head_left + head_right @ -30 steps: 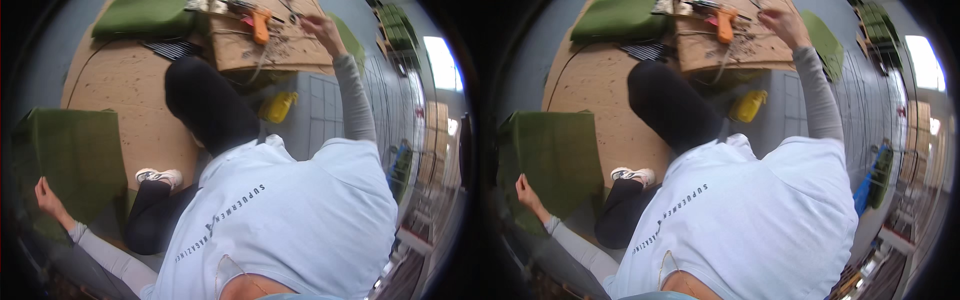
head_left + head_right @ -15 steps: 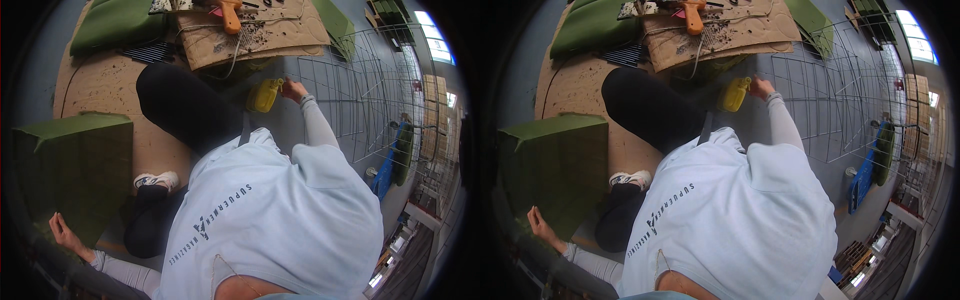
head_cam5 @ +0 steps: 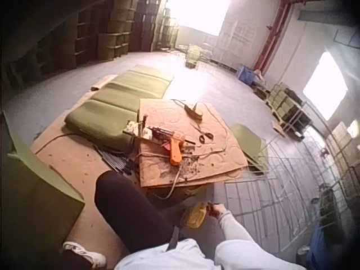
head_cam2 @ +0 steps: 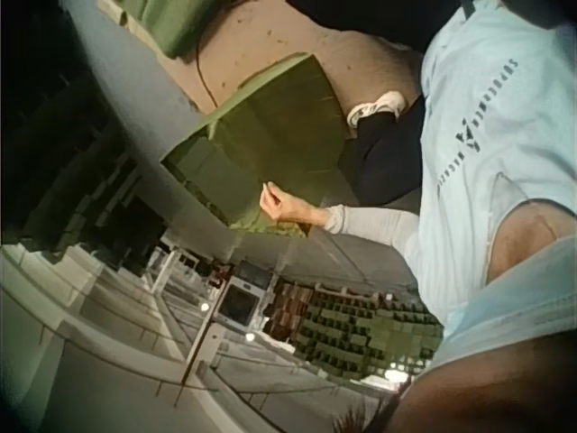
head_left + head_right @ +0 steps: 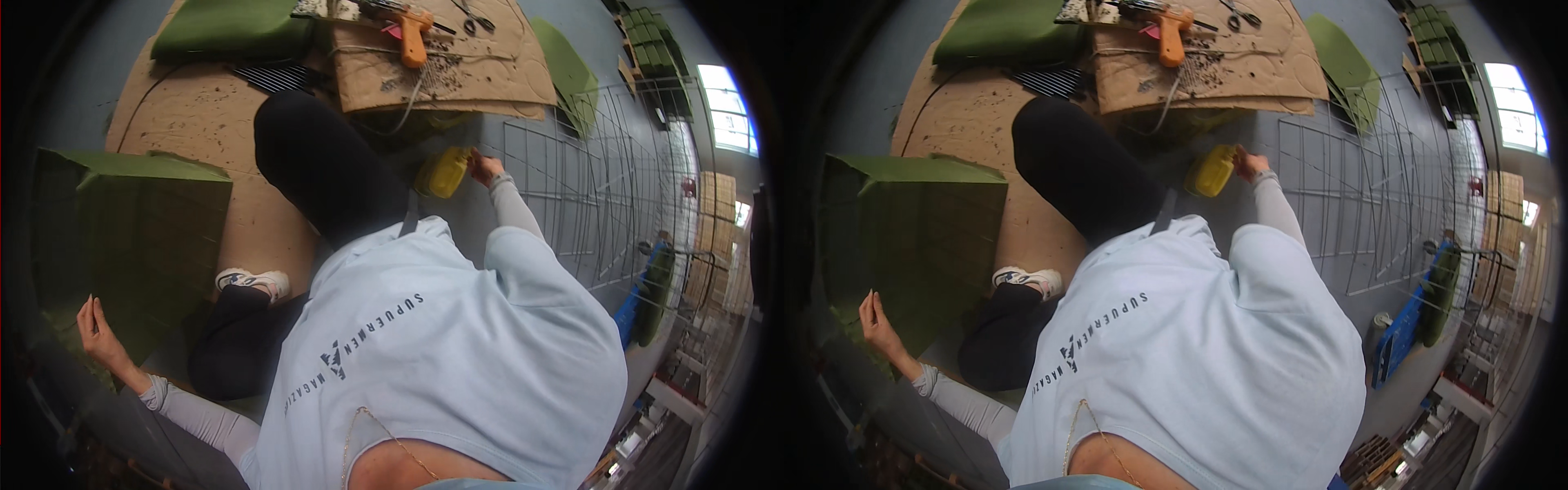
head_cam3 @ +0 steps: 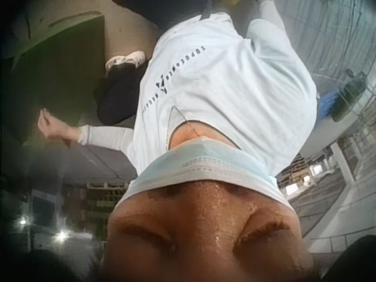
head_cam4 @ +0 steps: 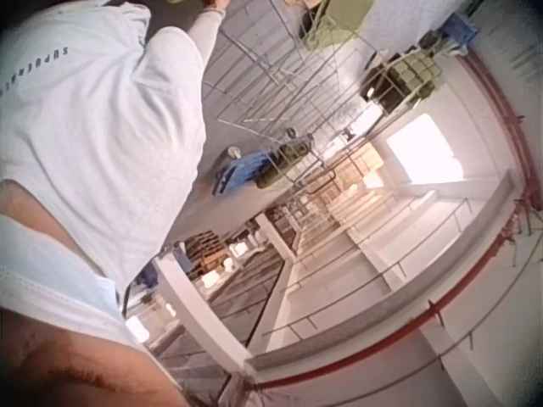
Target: Assembling a foldable cloth bin by attaching green fabric panels to a wire frame using a glue gun and scissors.
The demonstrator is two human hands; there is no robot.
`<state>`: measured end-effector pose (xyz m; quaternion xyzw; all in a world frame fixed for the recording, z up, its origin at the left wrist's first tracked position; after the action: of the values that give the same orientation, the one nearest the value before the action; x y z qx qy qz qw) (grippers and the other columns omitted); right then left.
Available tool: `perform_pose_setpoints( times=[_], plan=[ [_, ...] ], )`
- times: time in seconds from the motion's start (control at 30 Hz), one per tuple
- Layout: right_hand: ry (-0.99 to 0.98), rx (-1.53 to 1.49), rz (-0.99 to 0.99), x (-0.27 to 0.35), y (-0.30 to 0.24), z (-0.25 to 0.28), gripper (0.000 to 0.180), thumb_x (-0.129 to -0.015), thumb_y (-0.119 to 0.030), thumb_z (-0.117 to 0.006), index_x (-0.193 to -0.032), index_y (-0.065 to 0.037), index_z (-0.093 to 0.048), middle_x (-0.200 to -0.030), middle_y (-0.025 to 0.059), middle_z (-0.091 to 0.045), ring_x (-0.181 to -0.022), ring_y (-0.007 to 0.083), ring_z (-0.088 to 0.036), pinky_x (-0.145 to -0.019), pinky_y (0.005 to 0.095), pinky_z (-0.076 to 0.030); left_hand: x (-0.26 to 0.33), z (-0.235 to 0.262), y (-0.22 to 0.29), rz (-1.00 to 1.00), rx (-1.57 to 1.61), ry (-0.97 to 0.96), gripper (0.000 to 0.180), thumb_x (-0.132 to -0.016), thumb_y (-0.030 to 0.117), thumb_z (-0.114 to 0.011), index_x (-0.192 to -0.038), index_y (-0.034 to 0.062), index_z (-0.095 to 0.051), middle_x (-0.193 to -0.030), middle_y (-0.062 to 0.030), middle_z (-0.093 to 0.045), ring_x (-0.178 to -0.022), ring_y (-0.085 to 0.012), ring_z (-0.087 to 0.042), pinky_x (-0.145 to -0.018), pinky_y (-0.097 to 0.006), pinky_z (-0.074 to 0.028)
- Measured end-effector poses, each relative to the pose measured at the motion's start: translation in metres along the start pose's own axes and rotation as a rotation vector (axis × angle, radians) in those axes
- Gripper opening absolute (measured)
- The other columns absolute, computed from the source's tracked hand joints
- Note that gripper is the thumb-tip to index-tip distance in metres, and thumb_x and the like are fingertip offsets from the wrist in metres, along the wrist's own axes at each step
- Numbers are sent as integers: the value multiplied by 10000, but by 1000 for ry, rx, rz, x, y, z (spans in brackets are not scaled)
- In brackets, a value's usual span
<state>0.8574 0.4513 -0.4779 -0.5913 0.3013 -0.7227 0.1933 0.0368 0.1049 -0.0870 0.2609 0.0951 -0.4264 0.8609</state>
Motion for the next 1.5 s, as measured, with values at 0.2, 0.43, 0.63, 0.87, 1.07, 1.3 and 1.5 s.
perform_pose_setpoints(
  times=[0.2, 0.43, 0.63, 0.87, 1.07, 1.3, 1.5],
  plan=[
    [66, 1075, 254, -28, -9, 56, 608, -891, -515, -685, -1029, 74, -620, -761, 133, -660, -677, 219, -660, -588, 315, -506, -2, 24, 31, -3, -323, 210, 286, -928, 217, -701, -1123, 9, -717, -1081, -102, -708, -967, -222, -695, -801, -340, -548],
    [30, 164, 450, 22, -62, 36, 230, -876, -89, -743, -1058, 43, -696, -860, 80, -698, -723, 143, -659, -653, 262, -559, 32, 68, 91, -171, -191, 476, 138, -911, 80, -704, -1028, 16, -741, -968, -88, -723, -862, -216, -687, -773, -328, -546],
    [-524, -7, 605, 200, -183, -194, 241, -973, -143, -653, -1136, 35, -648, -893, 65, -679, -691, 85, -616, -613, 190, -508, 32, -15, 156, -52, 391, 217, 167, -903, 89, -703, -1057, 27, -723, -1014, -95, -701, -906, -203, -678, -796, -308, -531],
    [-1346, -112, 438, 400, -133, -457, 405, -967, -10, -563, -1352, 91, -488, -1335, 224, -580, -1230, 271, -586, -1064, 356, -467, 44, -86, 288, -341, 548, 53, 679, -1012, 355, -526, -1498, -68, -312, -1530, -262, -351, -1430, -408, -338, -1163, -462, -293],
    [-1551, -278, 233, 505, -95, -471, 562, -1002, -68, -434, -1525, 46, -261, -1583, 150, -318, -1443, 254, -355, -1168, 351, -315, 12, -70, 255, -184, 363, 180, 753, -1041, 492, -348, -1535, -60, -212, -1607, -253, -193, -1512, -354, -156, -1222, -439, -133],
    [-1790, -424, 193, 537, -132, -461, 539, -1040, -128, -386, -1520, 61, -230, -1585, 246, -255, -1493, 351, -226, -1223, 428, -223, 27, -57, 194, 265, 1277, 324, 503, -1069, 378, -434, -1359, -23, -527, -1316, -143, -597, -1243, -169, -548, -1063, -361, -427],
    [-1733, -440, 179, 508, -118, -471, 520, -1044, -130, -368, -1512, 64, -253, -1577, 250, -274, -1485, 353, -247, -1218, 440, -231, 42, -45, 212, 187, 955, 461, 125, -895, 54, -716, -1011, 8, -708, -863, -73, -715, -772, -137, -690, -717, -269, -542]
  ],
)
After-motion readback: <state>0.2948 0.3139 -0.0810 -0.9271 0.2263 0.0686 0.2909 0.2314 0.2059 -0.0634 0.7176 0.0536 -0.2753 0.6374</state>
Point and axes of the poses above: each hand's wrist, its own x-axis away from the middle knuckle, its own z-axis out of the back of the hand, y = z × x, the point moved 9 cm from there along -x, towards the middle knuckle
